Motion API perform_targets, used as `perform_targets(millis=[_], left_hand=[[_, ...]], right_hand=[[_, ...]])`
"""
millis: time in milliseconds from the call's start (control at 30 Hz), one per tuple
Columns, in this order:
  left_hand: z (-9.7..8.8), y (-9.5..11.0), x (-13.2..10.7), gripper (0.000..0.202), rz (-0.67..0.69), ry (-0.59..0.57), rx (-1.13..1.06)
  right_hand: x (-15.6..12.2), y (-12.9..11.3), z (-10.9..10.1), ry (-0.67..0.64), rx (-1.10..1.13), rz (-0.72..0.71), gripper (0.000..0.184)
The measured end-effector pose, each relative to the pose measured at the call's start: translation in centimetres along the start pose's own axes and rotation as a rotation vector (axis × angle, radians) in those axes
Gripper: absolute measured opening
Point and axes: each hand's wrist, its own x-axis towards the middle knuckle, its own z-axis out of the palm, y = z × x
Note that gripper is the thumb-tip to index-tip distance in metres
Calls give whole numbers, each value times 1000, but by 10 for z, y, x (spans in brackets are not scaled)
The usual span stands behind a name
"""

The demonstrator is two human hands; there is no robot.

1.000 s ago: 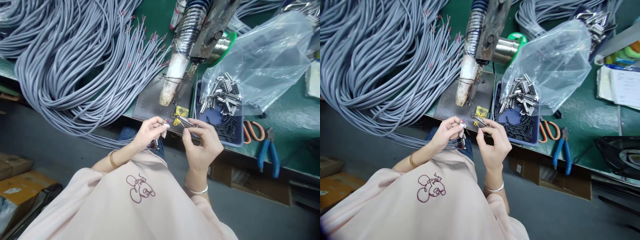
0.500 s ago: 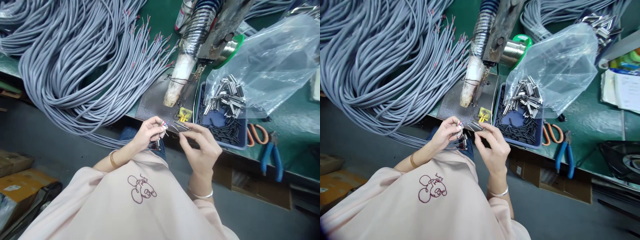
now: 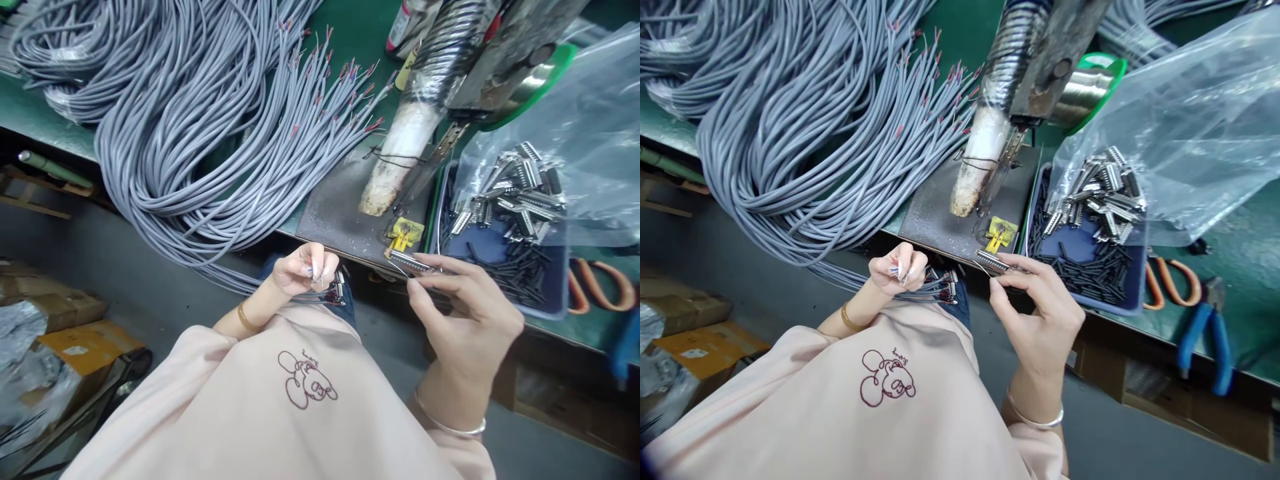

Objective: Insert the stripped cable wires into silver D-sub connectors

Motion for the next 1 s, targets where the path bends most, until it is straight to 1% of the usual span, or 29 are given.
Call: perform_targets(millis=[100, 200, 267, 433, 567, 667, 767, 867, 1000], left_hand=[[0, 0, -1, 56, 9, -37, -2], [3, 0, -2, 50, 24, -46, -7], [5, 0, -1, 45, 34, -17, -6], [13, -5, 6, 40, 60, 163, 58], [19, -11, 8, 38, 74, 178, 132], [21, -16, 9, 33, 100, 169, 176], [19, -19, 9, 29, 148, 157, 212], [15, -20, 10, 30, 205, 173, 250], [14, -20, 9, 32, 210, 208, 283]], right_hand=[[1, -2, 0, -12, -8, -45, 13], [2, -2, 1, -38, -32, -111, 12], [2, -1, 3, -63, -68, -157, 11], [0, 1, 12, -122, -163, -266, 8], [-1, 0, 17, -122, -211, -280, 7], [-1, 0, 19, -94, -192, -295, 7], [0, 0, 16, -5, -140, -279, 12], [0, 1, 12, 87, -97, -206, 14], [-5, 5, 12, 113, 19, -79, 12]])
